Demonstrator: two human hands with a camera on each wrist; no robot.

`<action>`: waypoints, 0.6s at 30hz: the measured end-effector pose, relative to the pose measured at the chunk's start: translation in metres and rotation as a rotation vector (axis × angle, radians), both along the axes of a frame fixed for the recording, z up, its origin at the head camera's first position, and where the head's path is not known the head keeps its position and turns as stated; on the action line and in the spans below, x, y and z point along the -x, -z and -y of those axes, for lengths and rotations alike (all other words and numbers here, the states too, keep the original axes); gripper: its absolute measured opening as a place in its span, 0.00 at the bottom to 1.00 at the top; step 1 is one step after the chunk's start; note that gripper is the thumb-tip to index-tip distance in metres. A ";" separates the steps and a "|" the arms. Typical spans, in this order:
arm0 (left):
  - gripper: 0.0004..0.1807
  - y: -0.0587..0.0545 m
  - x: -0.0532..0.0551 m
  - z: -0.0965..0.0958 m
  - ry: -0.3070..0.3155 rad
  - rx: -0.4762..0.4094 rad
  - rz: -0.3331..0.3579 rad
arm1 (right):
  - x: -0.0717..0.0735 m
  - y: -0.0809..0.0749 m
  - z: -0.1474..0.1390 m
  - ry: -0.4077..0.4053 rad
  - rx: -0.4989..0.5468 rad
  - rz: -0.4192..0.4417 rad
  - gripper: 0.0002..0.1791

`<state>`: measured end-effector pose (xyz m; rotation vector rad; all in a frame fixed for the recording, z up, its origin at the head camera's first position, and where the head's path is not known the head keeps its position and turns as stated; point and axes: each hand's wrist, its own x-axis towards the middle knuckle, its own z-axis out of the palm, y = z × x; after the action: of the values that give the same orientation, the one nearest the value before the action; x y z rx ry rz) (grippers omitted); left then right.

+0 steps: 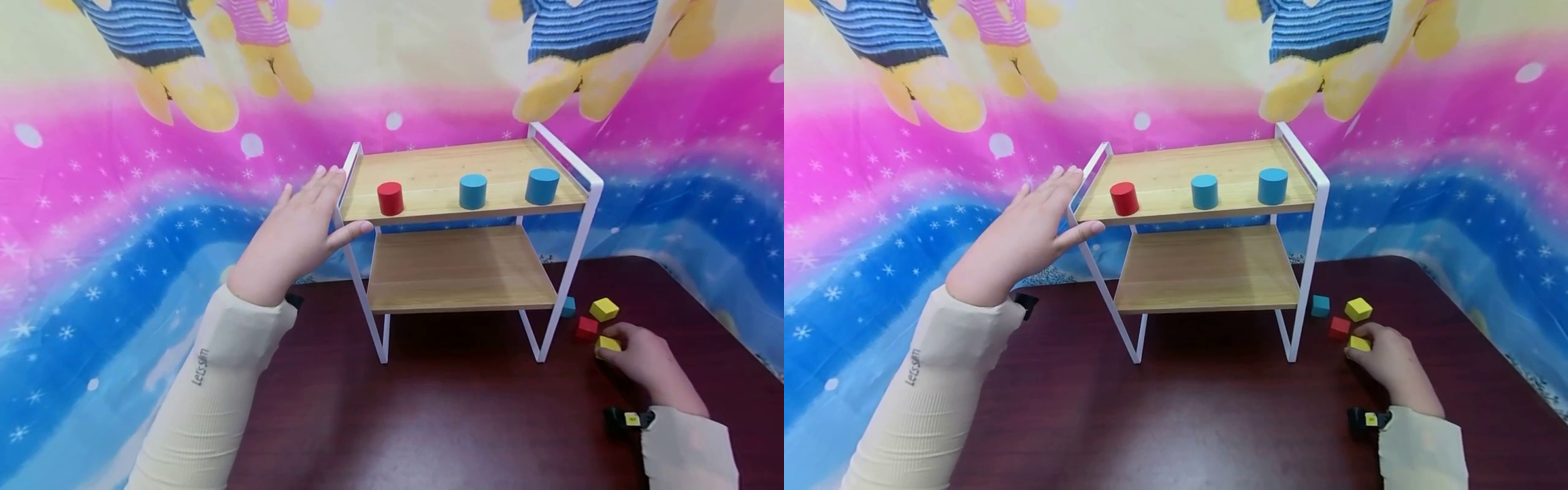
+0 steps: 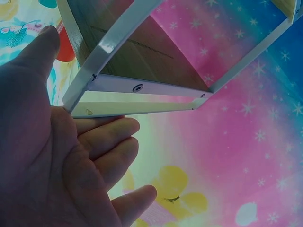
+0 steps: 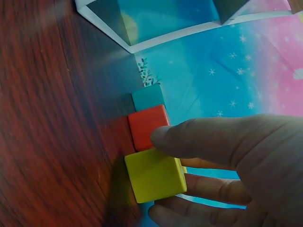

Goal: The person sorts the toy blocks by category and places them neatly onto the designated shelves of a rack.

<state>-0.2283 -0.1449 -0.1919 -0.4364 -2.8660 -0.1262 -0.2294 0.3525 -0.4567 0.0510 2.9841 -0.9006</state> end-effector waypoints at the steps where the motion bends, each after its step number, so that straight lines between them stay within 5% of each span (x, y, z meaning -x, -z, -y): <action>1: 0.52 0.000 0.000 0.000 0.000 -0.001 -0.001 | 0.000 0.001 0.000 -0.003 -0.001 -0.014 0.30; 18: 0.52 0.000 -0.002 -0.002 -0.006 -0.007 0.001 | -0.001 0.003 0.002 -0.008 0.003 -0.038 0.28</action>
<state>-0.2258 -0.1434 -0.1917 -0.4272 -2.8670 -0.1352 -0.2288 0.3509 -0.4599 0.0223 3.0151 -0.9162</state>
